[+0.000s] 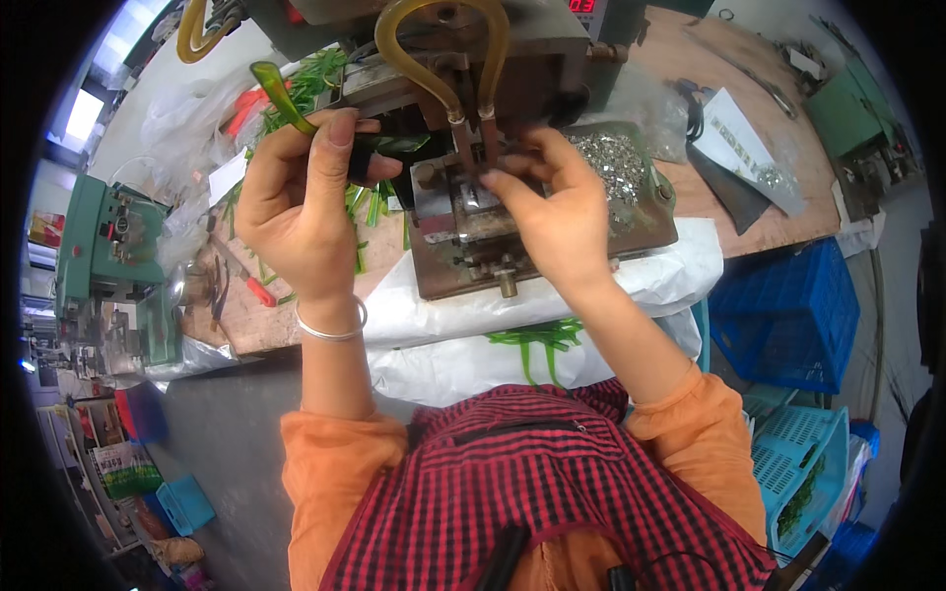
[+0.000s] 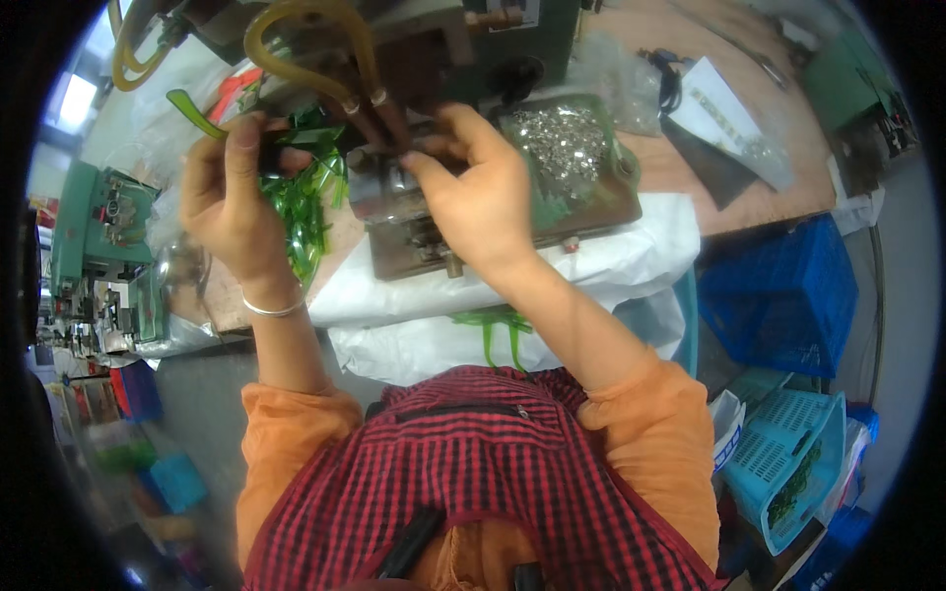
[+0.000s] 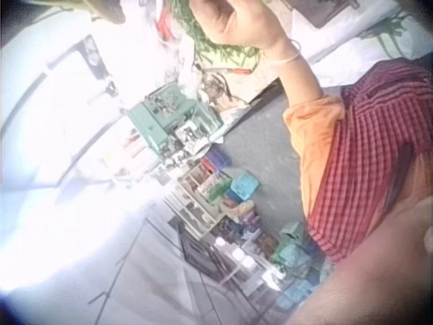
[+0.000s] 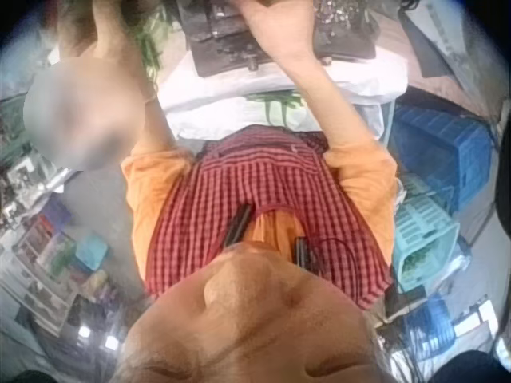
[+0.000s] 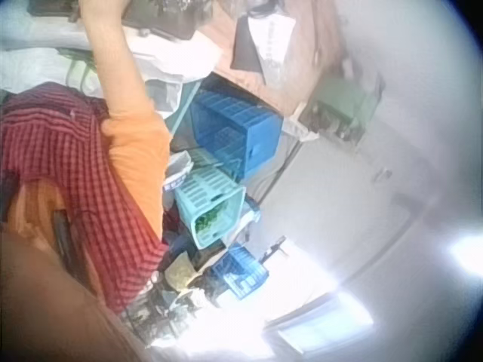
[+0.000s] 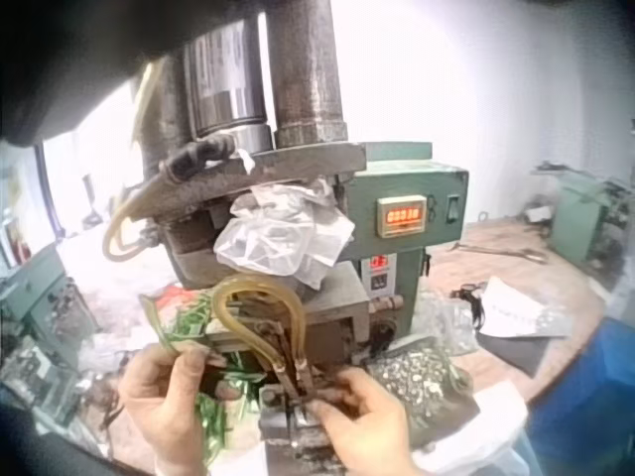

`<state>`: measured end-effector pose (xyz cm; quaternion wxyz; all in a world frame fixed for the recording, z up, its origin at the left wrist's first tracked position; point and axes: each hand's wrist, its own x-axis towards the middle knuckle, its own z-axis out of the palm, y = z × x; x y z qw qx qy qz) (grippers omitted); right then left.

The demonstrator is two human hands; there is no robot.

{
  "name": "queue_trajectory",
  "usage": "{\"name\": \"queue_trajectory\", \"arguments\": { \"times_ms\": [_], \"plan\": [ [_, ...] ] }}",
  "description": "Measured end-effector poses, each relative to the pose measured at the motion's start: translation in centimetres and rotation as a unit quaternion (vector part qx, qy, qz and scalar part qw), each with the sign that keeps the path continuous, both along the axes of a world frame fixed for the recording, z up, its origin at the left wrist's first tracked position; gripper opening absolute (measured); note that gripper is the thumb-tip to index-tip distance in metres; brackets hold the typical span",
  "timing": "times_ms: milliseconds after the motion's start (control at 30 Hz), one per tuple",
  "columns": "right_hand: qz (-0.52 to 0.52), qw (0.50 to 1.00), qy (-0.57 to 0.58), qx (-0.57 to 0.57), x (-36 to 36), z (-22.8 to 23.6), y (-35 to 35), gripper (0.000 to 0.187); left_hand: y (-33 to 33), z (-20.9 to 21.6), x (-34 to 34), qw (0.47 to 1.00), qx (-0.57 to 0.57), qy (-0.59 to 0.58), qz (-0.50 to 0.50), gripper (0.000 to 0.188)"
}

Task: The person repeatedly picks green plastic leaves and small metal pins, inserts the leaves into a metal jig, and presses a lever to attach the pins. The finished pieces are placed on a white cloth on the table.

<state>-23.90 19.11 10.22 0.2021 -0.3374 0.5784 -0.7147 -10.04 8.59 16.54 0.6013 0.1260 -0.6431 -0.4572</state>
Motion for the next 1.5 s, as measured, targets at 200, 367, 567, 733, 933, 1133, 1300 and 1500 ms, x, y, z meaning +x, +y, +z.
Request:
{"name": "queue_trajectory", "arguments": {
  "times_ms": [200,367,567,733,933,1133,1300,1500],
  "plan": [
    [0.021,0.993,-0.115,-0.007,0.8,1.2,-0.3,0.049,0.2,0.5,0.4,0.999,-0.005,-0.026,0.029,0.011],
    [0.055,0.998,-0.007,0.001,1.5,2.7,2.8,0.051,2.6,-0.1,2.5,0.996,-0.012,-0.076,0.04,0.007],
    [0.067,0.904,0.25,0.34,-7.5,3.0,-2.9,0.036,4.8,-4.9,1.0,0.88,-0.436,-0.186,0.047,0.02],
    [0.125,0.873,0.354,0.313,-9.9,3.7,-3.0,0.038,3.6,-5.8,-0.3,0.849,-0.483,-0.209,0.045,0.02],
    [-0.309,0.92,0.216,0.109,-13.1,-5.4,4.5,0.017,3.3,-6.7,-0.4,0.871,-0.455,-0.184,0.022,0.023],
    [-0.193,0.951,0.193,0.143,-10.5,-5.8,6.6,0.02,3.5,-7.0,0.3,0.874,-0.444,-0.193,0.032,0.021],
    [-0.21,0.97,0.075,0.097,-10.5,-7.9,7.8,0.021,4.5,-7.0,2.3,0.889,-0.398,-0.218,0.063,0.025],
    [-0.178,0.973,0.076,0.124,-9.8,-7.8,8.0,0.022,-7.2,-10.7,2.1,0.788,-0.105,-0.458,0.398,0.015]
  ]
}}
